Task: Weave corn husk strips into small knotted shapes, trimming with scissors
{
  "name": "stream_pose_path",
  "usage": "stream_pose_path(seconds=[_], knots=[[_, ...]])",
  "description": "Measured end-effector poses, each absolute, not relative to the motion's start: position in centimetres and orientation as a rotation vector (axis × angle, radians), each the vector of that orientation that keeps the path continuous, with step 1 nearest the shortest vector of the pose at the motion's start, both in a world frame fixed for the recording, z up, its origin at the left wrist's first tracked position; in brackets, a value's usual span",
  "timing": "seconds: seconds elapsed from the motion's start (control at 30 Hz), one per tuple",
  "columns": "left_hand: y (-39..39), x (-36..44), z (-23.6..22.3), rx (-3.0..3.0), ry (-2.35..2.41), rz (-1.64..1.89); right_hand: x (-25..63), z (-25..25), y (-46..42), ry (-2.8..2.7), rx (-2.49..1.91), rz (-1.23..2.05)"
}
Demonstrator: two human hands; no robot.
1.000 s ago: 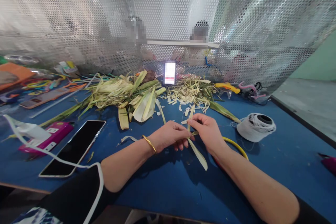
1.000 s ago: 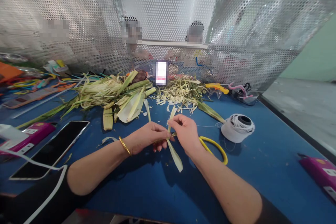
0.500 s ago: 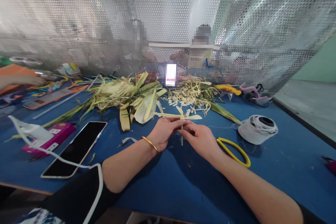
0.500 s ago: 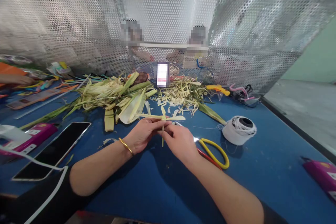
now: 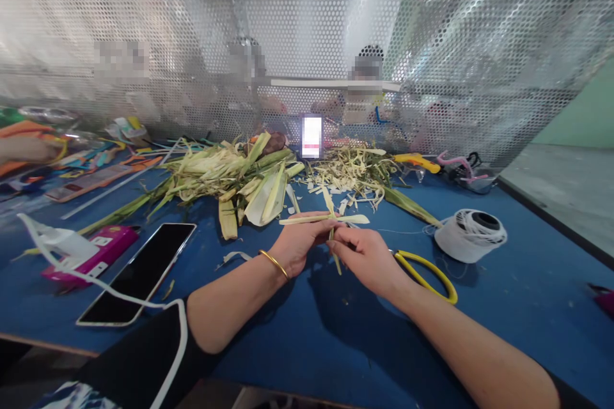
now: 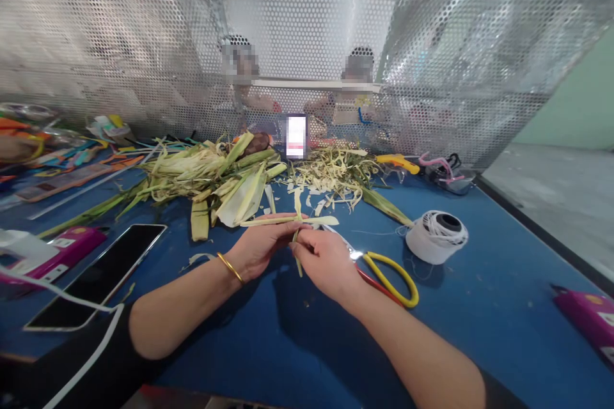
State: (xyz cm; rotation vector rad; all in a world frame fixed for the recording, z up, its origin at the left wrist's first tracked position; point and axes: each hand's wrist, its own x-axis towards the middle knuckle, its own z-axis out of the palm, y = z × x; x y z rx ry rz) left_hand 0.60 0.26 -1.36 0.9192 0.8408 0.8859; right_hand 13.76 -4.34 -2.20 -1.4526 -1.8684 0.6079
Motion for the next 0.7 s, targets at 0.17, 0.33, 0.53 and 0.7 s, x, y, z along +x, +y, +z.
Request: stream_pose_path(seconds=[0.17, 0.33, 0.53, 0.7], knots=[[0.4, 0.5, -1.3, 0.888, 0.864, 0.878, 13.6, -2.3, -4.5, -1.943, -1.441, 0.488], [0.9, 0.1, -1.0, 0.883, 0.859, 0.858, 14.3, -1.7, -4.7, -2.022, -1.451, -0.054], [1.4, -0.3, -0.8, 0.999, 0.817, 0.746, 16.2, -1.4, -3.4, -1.951, -1.585, -0.264], [1.2, -0.1, -1.2, 1.118, 0.913, 0.757, 15.6, -2.1, -3.2, -1.972, -1.625, 0.315]])
